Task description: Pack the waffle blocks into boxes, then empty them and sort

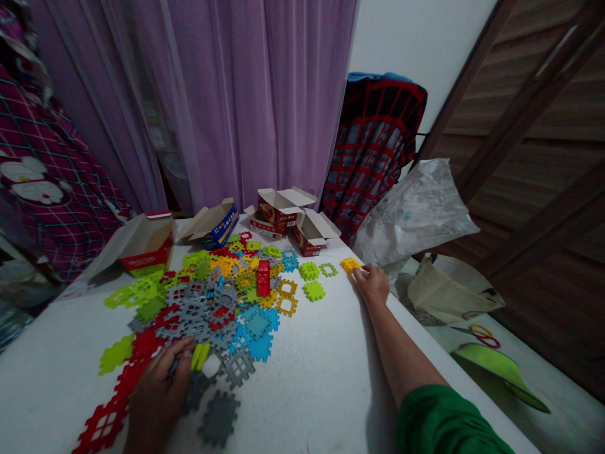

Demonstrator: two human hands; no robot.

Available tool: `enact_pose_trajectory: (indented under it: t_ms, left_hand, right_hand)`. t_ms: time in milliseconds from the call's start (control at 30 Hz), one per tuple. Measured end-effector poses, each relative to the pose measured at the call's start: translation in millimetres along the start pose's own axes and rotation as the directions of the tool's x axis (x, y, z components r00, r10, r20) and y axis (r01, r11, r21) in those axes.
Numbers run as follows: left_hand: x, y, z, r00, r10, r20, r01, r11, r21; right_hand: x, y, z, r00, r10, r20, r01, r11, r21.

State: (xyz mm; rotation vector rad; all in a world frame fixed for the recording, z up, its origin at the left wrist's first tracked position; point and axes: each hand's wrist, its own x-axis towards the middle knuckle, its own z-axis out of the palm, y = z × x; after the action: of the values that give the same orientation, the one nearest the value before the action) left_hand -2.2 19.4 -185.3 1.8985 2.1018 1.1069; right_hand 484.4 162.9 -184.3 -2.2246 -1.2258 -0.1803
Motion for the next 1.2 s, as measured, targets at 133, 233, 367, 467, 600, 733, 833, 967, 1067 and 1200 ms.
enact_pose_trajectory:
  t_ms: [133, 233, 367, 467, 600, 733, 833, 967, 1067, 1200]
  left_hand:
    - [-1.3, -0.2, 2.2, 0.997, 0.069, -0.043, -0.070, 0.998, -0.002]
    - [-1.9, 2.5, 6.7, 0.985, 0.110, -0.130, -0.113, 0.994, -0.009]
    - [-2.6, 1.9, 13.4, 0.973, 0.139, -0.187, -0.151, 0.987, -0.051]
    - [-2.8, 0.6, 15.1, 0.967, 0.155, -0.201, -0.175, 0.981, -0.081]
    - [-3.2, 4.4, 11.6, 0.965, 0.167, -0.202, -0.192, 0.975, -0.110]
    - [-4.5, 9.7, 8.7, 0.968, 0.138, -0.208, -0.170, 0.974, -0.148]
    - [-5.5, 11.3, 9.3, 0.970, 0.116, -0.214, -0.151, 0.976, -0.158]
    - [-5.7, 12.0, 10.6, 0.969, 0.103, -0.226, -0.140, 0.978, -0.154]
    - [-5.1, 13.0, 10.9, 0.969, 0.099, -0.226, -0.135, 0.979, -0.151]
    - [-4.9, 14.0, 11.6, 0.967, 0.105, -0.232, -0.142, 0.979, -0.148]
  right_hand:
    - [-1.2, -1.6, -3.4, 1.000, 0.000, 0.003, 0.000, 1.000, 0.014]
    - [-4.2, -2.6, -6.1, 1.000, -0.002, -0.015, 0.002, 1.000, -0.007]
    - [-14.4, -12.3, -7.5, 0.994, -0.088, -0.063, 0.087, 0.996, -0.023]
    - [-28.6, -39.7, -6.4, 0.963, -0.254, -0.089, 0.261, 0.963, 0.066]
    - [-57.3, -109.6, -4.0, 0.826, -0.552, -0.111, 0.563, 0.804, 0.189]
    - [-89.9, -190.8, -3.9, 0.621, -0.779, 0.082, 0.744, 0.619, 0.251]
    - [-106.8, -240.0, -4.3, 0.535, -0.811, 0.236, 0.778, 0.582, 0.236]
    - [-112.3, -285.8, 1.6, 0.406, -0.816, 0.412, 0.826, 0.521, 0.217]
    - [-109.4, -309.7, 12.2, 0.311, -0.806, 0.504, 0.847, 0.475, 0.238]
    - [-107.4, -332.1, 25.7, 0.253, -0.772, 0.583, 0.853, 0.463, 0.242]
